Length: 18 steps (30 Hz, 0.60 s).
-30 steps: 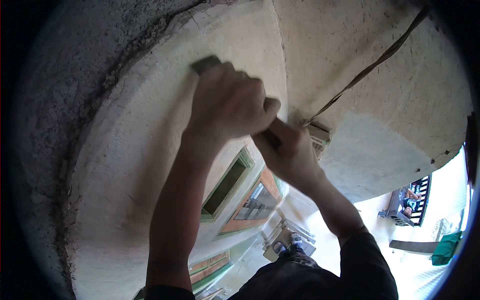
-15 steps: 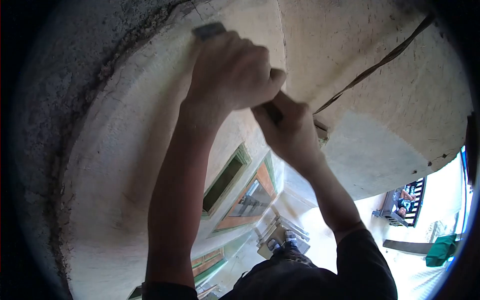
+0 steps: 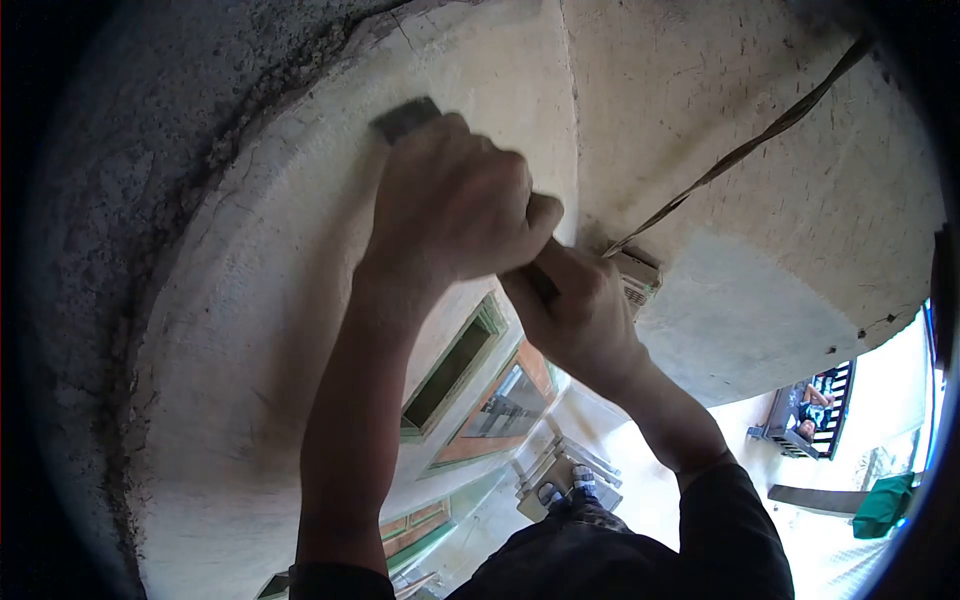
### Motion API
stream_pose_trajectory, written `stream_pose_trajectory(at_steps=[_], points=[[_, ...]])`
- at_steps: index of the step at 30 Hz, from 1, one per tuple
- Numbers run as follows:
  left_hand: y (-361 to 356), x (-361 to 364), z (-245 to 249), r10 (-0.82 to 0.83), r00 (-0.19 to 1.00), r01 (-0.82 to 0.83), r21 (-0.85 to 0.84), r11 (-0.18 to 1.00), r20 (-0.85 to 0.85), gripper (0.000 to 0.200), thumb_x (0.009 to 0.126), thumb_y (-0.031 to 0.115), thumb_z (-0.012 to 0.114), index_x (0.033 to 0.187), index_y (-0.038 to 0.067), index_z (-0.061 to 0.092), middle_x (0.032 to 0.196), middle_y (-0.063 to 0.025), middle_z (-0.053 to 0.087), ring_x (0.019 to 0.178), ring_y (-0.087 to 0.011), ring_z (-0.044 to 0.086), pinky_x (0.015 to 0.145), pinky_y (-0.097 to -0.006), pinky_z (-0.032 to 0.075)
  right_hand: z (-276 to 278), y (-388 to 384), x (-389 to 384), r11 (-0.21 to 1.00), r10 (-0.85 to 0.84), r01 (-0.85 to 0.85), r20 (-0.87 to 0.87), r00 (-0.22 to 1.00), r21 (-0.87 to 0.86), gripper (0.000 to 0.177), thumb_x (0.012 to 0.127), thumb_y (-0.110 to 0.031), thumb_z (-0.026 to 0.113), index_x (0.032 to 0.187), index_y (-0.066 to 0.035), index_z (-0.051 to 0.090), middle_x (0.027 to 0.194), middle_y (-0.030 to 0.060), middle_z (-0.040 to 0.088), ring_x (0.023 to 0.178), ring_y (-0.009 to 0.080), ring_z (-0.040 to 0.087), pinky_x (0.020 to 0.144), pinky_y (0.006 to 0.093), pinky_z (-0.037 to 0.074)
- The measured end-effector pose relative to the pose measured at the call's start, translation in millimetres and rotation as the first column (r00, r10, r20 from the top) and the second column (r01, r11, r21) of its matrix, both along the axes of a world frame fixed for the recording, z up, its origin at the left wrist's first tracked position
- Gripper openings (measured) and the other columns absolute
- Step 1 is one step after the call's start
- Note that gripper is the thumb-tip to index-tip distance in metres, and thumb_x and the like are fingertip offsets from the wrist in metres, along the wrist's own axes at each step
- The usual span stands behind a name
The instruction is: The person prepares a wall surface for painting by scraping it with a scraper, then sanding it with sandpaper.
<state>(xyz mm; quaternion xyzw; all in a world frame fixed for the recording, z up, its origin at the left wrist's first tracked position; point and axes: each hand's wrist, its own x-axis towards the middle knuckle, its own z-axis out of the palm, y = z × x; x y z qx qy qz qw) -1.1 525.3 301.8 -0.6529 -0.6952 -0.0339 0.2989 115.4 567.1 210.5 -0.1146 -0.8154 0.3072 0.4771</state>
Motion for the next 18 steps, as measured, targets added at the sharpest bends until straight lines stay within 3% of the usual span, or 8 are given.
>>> stream_pose_trajectory(at_steps=[3,4,7,11,15,17,18], points=[[20.4,-3.8,19.4,0.042,0.997,-0.038,0.060,0.997,-0.063,0.032,0.076,0.031,0.056,0.062,0.006,0.069,0.061,-0.0134,0.062,0.062,-0.0275,0.062,0.074,-0.0410,0.048,18.6,16.6,-10.0,0.999,-0.033,0.031,-0.040,0.999,-0.031,0.014,0.087,-0.015,0.063,0.085,-0.002,0.057,0.055,0.0140,0.058,0.047,0.0295,0.061,0.044,0.0401,0.048],[20.1,-4.7,19.6,0.016,1.000,-0.017,0.076,0.997,0.010,0.033,0.076,0.032,0.055,0.061,0.006,0.069,0.062,-0.0134,0.062,0.066,-0.0279,0.062,0.073,-0.0417,0.048,18.1,14.3,-9.8,0.998,-0.030,0.028,-0.036,0.999,-0.050,0.014,0.087,-0.015,0.063,0.085,-0.002,0.057,0.056,0.0144,0.059,0.047,0.0301,0.061,0.044,0.0401,0.048],[2.9,-3.9,-1.1,0.004,0.997,-0.001,0.039,0.999,-0.073,0.032,0.076,0.030,0.055,0.060,0.006,0.068,0.063,-0.0127,0.063,0.068,-0.0270,0.063,0.072,-0.0416,0.048,-4.1,-2.9,-4.5,0.999,-0.052,0.052,-0.024,0.998,0.008,0.014,0.087,-0.015,0.064,0.087,-0.003,0.057,0.060,0.0151,0.060,0.050,0.0314,0.062,0.044,0.0402,0.048],[-0.8,-12.5,-18.2,-0.152,0.988,0.151,0.041,0.988,0.001,0.030,0.070,0.028,0.057,0.052,0.005,0.064,0.055,-0.0169,0.060,0.059,-0.0280,0.060,0.070,-0.0400,0.048,-25.0,-10.2,-5.7,1.000,-0.019,0.019,0.004,1.000,-0.024,0.016,0.086,-0.018,0.064,0.090,-0.004,0.057,0.066,0.0148,0.062,0.053,0.0328,0.062,0.047,0.0421,0.049],[-3.5,-5.1,-9.6,-0.152,0.986,0.153,0.001,0.988,0.065,0.028,0.068,0.025,0.056,0.051,0.004,0.063,0.053,-0.0162,0.059,0.057,-0.0282,0.059,0.073,-0.0382,0.048,-19.4,-9.8,9.5,0.998,-0.001,0.006,0.071,0.997,-0.063,0.020,0.085,-0.019,0.065,0.096,-0.004,0.059,0.069,0.0143,0.062,0.056,0.0316,0.062,0.050,0.0420,0.049],[-2.3,-5.8,-9.1,-0.251,0.967,0.249,0.038,0.968,0.043,0.026,0.067,0.024,0.057,0.052,0.004,0.064,0.054,-0.0156,0.059,0.057,-0.0287,0.059,0.074,-0.0387,0.048,-13.7,1.1,28.7,0.973,0.226,-0.224,0.025,0.974,-0.060,0.028,0.086,-0.020,0.064,0.108,-0.004,0.059,0.069,0.0137,0.061,0.058,0.0293,0.062,0.053,0.0403,0.051],[-1.9,-5.9,-9.2,-0.229,0.973,0.228,0.040,0.973,0.021,0.025,0.067,0.024,0.057,0.053,0.004,0.064,0.055,-0.0155,0.058,0.057,-0.0289,0.059,0.075,-0.0389,0.049,-4.2,10.0,52.5,0.969,0.241,-0.229,0.160,0.957,-0.094,0.033,0.086,-0.023,0.065,0.114,-0.005,0.061,0.072,0.0121,0.063,0.062,0.0257,0.063,0.055,0.0372,0.050]])
